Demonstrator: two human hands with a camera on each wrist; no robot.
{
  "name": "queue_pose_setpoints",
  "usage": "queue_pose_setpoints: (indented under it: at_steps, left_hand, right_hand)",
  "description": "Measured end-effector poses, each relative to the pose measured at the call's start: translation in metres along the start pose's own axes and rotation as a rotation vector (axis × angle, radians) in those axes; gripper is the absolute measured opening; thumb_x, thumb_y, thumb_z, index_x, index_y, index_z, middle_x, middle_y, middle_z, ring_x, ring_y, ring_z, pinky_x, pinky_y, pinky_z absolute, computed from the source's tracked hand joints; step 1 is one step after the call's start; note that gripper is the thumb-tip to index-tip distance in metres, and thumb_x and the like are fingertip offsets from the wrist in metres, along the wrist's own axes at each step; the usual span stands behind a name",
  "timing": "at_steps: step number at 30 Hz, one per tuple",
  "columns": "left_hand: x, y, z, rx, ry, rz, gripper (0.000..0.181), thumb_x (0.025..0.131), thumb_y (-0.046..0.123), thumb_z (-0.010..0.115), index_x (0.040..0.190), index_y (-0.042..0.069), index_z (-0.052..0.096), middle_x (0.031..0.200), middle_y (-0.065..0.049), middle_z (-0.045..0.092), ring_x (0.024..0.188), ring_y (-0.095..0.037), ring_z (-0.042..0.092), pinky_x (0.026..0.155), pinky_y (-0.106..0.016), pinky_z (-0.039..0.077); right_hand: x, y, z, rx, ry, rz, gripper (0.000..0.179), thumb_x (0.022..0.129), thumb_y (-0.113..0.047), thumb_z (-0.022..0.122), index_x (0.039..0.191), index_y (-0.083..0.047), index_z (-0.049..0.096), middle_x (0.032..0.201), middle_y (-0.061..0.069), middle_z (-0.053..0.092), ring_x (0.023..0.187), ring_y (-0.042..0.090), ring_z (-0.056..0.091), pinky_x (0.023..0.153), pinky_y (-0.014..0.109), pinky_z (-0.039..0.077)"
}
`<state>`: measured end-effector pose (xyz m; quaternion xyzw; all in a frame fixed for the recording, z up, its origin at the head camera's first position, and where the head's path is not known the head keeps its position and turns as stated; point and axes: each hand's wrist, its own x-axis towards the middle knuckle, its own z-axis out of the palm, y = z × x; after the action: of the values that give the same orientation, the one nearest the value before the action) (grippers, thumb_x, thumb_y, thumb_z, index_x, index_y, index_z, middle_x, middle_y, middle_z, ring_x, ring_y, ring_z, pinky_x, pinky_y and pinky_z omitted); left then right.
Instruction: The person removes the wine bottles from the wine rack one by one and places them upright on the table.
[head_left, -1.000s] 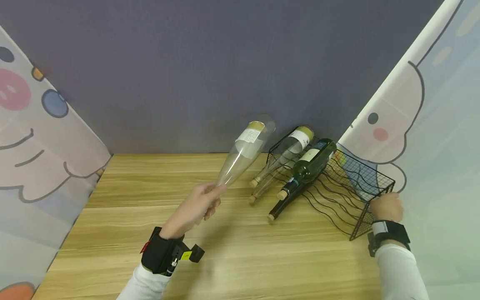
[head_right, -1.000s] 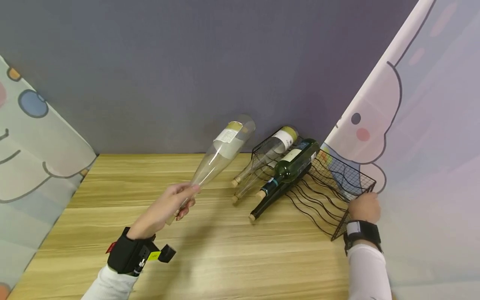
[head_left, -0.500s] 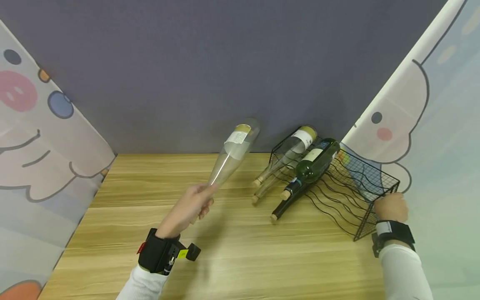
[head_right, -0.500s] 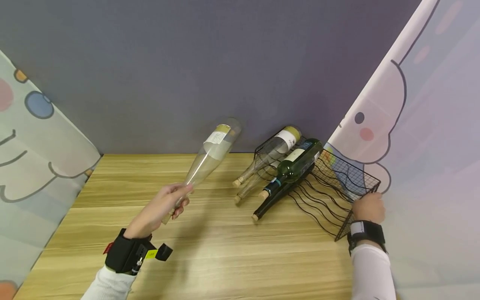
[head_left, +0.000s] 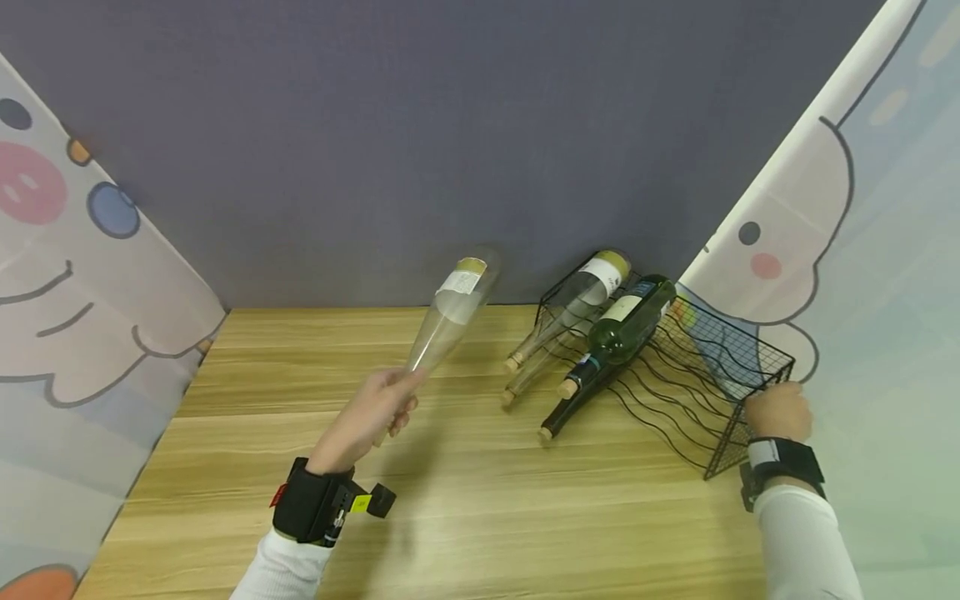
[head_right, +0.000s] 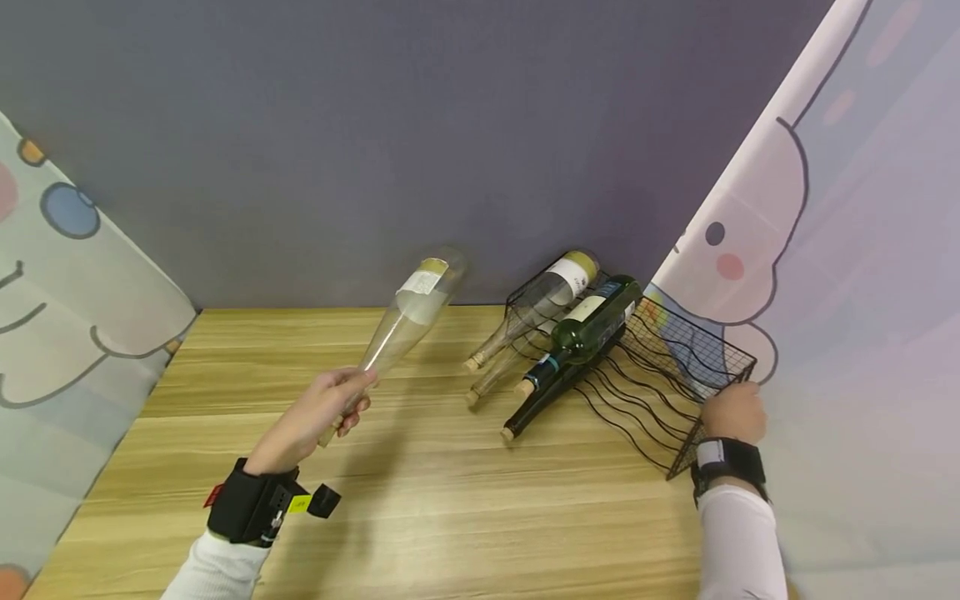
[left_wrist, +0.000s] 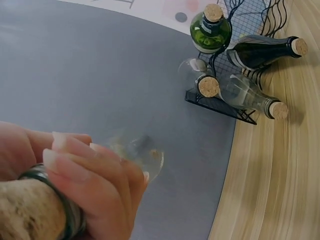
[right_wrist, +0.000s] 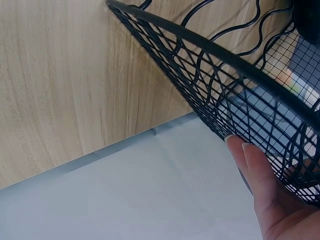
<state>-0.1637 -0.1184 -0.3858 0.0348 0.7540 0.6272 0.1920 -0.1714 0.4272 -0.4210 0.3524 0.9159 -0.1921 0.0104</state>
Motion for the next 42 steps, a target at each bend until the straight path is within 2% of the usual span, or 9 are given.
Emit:
queue_pose_setpoints:
  at_steps: [4, 10, 17, 25, 31, 42]
  left_hand:
    - [0.001, -0.002, -0.002, 0.006, 0.000, -0.013, 0.042, 0.104, 0.040, 0.046, 0.116, 0.000, 0.054, 0.068, 0.003, 0.043, 0.052, -0.010, 0.041, 0.050, -0.023, 0.035]
    - [0.003, -0.004, -0.005, 0.011, -0.013, -0.042, 0.041, 0.102, 0.039, 0.051, 0.111, -0.001, 0.055, 0.066, 0.004, 0.044, 0.051, -0.009, 0.041, 0.046, -0.022, 0.031]
    - [0.006, -0.012, -0.006, 0.012, -0.011, -0.064, 0.033, 0.100, 0.024, 0.056, 0.118, -0.003, 0.056, 0.069, 0.002, 0.046, 0.052, -0.008, 0.042, 0.048, -0.022, 0.035]
    - [0.009, -0.020, -0.007, 0.034, 0.013, -0.094, 0.047, 0.095, 0.022, 0.064, 0.133, -0.003, 0.052, 0.071, 0.002, 0.046, 0.053, -0.008, 0.041, 0.046, -0.021, 0.032]
    - [0.012, -0.027, -0.009, 0.037, 0.022, -0.127, 0.050, 0.095, 0.019, 0.061, 0.137, -0.005, 0.048, 0.072, 0.001, 0.047, 0.054, -0.008, 0.042, 0.046, -0.021, 0.032]
    - [0.015, -0.040, -0.011, 0.065, 0.009, -0.146, 0.052, 0.098, 0.018, 0.058, 0.141, -0.007, 0.044, 0.069, 0.002, 0.048, 0.054, -0.009, 0.042, 0.046, -0.021, 0.031]
  right_hand:
    - [0.001, -0.001, 0.000, 0.000, -0.014, 0.007, 0.062, 0.093, -0.015, 0.037, 0.134, 0.029, 0.021, 0.124, 0.053, 0.040, 0.112, 0.064, 0.047, 0.085, 0.063, 0.048]
    - [0.002, 0.000, 0.001, -0.006, -0.013, 0.012, 0.062, 0.093, -0.015, 0.037, 0.134, 0.029, 0.022, 0.124, 0.053, 0.041, 0.113, 0.064, 0.047, 0.086, 0.062, 0.048]
    - [0.003, 0.000, -0.001, -0.003, -0.024, 0.022, 0.062, 0.093, -0.014, 0.037, 0.135, 0.028, 0.021, 0.124, 0.052, 0.042, 0.112, 0.063, 0.048, 0.085, 0.062, 0.049]
    - [0.002, -0.001, -0.002, -0.001, -0.013, 0.012, 0.060, 0.092, -0.014, 0.035, 0.132, 0.029, 0.024, 0.123, 0.053, 0.042, 0.110, 0.064, 0.048, 0.084, 0.063, 0.048]
    - [0.001, -0.003, -0.003, -0.004, -0.033, 0.024, 0.060, 0.094, -0.014, 0.035, 0.134, 0.028, 0.022, 0.124, 0.052, 0.041, 0.113, 0.063, 0.047, 0.087, 0.062, 0.048]
    - [0.003, -0.003, -0.002, -0.005, -0.031, 0.032, 0.060, 0.093, -0.014, 0.035, 0.134, 0.028, 0.023, 0.123, 0.052, 0.042, 0.111, 0.062, 0.048, 0.083, 0.062, 0.049]
